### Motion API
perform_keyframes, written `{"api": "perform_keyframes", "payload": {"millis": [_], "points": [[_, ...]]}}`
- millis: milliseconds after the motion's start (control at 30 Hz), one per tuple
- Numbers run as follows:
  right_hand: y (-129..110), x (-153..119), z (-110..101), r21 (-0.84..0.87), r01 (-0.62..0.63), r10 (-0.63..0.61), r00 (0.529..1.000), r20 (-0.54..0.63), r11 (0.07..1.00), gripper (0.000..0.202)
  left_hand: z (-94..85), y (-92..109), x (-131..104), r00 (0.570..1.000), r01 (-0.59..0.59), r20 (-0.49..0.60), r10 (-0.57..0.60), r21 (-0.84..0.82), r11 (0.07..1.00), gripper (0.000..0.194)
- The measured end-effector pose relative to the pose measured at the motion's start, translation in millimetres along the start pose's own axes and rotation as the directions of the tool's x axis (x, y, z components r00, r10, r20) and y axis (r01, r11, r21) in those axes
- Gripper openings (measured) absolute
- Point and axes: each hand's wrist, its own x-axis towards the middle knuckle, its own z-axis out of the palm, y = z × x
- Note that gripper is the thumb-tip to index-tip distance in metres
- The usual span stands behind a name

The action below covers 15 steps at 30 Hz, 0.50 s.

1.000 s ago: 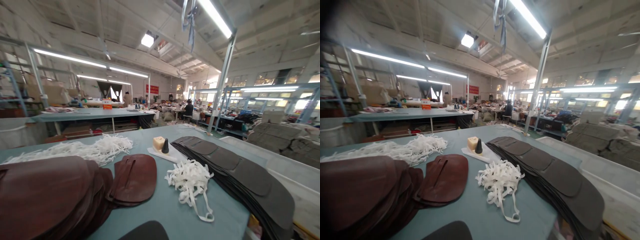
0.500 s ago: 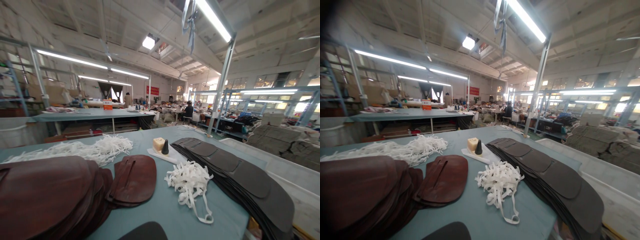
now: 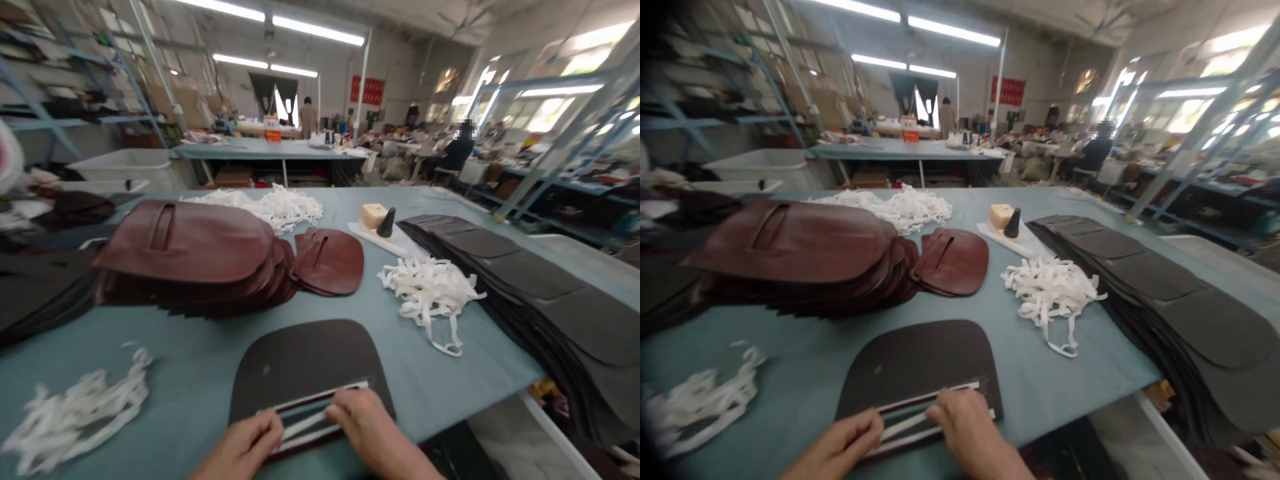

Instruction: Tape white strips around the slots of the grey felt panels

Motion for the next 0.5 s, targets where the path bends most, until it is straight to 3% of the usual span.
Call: {"api": "perform_keyframes", "payload": {"millis": [100,300,500], "points": [[13,-3,4,-0.008,-0.008,0.008,1.000,-0.001,1.000,0.028,-2.9,-10,-5,0.999,-0.034,-0.019,0.034,0.010,0.999,0.033],[26,-6,0,0.008,-0.009,0.009,1.000,0.000,1.000,0.028,-10.5,-22,-17,0.985,-0.018,-0.170,0.025,0.039,0.999,0.029],[45,-11,-4,-0.046,-0.109,0.107,0.993,-0.040,0.993,0.028,-1.9,-32,-20,0.934,0.135,-0.343,-0.101,0.077,0.988,0.029]]}}
